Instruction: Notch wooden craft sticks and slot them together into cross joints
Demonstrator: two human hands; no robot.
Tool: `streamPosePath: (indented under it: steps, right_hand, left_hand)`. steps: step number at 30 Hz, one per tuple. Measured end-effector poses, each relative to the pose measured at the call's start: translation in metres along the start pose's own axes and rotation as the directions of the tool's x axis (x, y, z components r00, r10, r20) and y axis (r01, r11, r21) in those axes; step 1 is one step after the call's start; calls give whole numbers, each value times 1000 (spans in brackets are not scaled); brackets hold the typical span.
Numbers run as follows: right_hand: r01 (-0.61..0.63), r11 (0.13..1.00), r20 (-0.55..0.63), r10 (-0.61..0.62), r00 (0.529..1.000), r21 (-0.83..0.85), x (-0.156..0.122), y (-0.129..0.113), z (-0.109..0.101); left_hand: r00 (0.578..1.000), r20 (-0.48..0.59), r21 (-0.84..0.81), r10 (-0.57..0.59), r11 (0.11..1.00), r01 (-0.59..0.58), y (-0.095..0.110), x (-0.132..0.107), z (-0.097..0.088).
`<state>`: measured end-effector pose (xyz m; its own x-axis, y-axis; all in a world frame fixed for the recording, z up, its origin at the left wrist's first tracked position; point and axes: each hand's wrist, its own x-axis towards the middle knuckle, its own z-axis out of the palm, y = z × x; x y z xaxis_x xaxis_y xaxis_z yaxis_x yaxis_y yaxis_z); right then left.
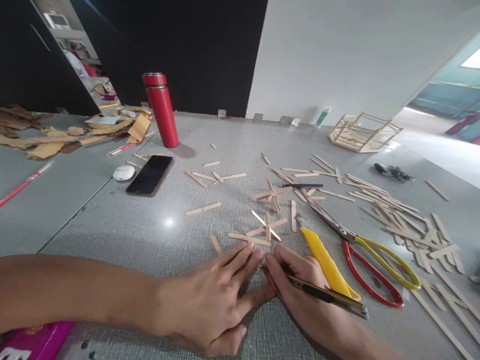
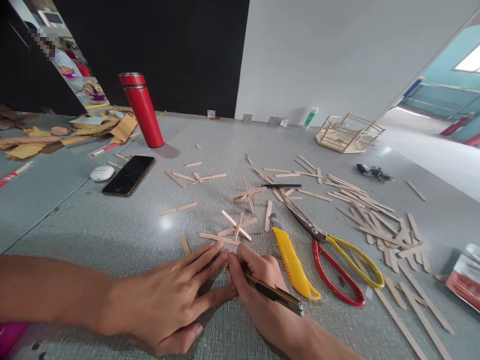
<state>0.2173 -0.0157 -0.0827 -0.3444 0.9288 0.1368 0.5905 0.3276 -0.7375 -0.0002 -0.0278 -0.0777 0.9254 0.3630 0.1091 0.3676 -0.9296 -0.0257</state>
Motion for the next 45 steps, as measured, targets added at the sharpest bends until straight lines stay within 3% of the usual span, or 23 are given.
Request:
streamPosePath:
  steps: [20,28,35,45]
  right_hand:
    - [-34,999,35,33,999,12,-1,6,2]
    - [16,995,2,-16,1000,-99,-3,0,2]
    - [51,986,40,-45,998,-157,-3,0,-2]
    - [-1,998,-3,1,1000,-59,-4,9,3]
  left_hand:
    - [1000,-31,56,-2,998,4,1,0,2]
    - [1000,-19,53,7,999,-6,1,-2,3]
    - [998,-59,61,3,998,1,1,-1,5]
    - [998,-60,-34,-15,999,13,0,-2,4]
